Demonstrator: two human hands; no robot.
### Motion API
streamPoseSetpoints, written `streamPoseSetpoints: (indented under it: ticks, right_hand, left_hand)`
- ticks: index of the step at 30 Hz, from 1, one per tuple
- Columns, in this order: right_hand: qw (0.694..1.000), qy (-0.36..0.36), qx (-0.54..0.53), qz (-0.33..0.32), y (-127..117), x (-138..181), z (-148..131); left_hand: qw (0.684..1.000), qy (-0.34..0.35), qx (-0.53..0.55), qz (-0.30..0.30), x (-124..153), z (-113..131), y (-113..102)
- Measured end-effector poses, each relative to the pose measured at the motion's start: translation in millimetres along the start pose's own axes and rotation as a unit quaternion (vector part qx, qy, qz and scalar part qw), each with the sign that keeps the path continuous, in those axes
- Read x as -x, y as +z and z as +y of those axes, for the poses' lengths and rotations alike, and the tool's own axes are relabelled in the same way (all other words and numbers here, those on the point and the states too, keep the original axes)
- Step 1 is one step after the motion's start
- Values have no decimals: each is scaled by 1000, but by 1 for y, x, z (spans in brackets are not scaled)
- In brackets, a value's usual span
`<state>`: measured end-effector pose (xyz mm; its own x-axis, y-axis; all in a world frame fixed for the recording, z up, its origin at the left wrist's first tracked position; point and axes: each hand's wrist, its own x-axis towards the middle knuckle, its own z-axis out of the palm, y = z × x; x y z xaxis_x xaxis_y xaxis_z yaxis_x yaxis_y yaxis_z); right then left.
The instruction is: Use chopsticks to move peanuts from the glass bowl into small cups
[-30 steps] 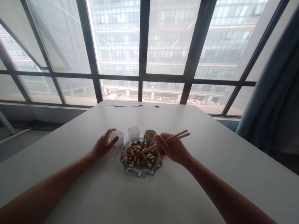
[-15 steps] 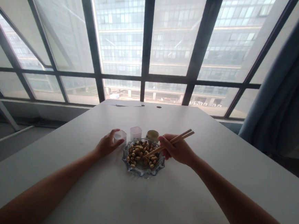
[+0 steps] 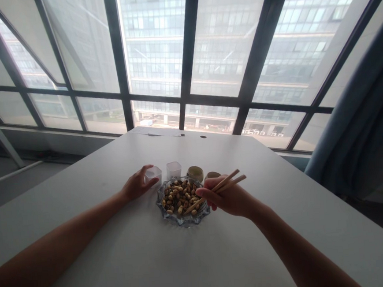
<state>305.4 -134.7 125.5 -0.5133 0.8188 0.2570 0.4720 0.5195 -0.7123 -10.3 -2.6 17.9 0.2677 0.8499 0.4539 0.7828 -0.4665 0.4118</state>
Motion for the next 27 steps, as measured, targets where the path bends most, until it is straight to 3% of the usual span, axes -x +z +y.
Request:
streamPoseSetpoints:
  ticks: [4, 12, 21, 27]
  right_hand:
    - [999, -34, 41, -4, 2, 1, -2]
    - [999, -25, 30, -15, 5, 0, -2]
    - [991, -111, 71, 2, 19, -4, -4]
    - [995, -81, 47, 22, 19, -3, 1]
  left_hand:
    - [1000, 0, 2, 2, 0, 0, -1]
    - [1000, -1, 6, 0, 0, 2, 0]
    - [1000, -1, 8, 4, 0, 3, -1]
    - [1000, -5, 0, 2, 0, 3, -2]
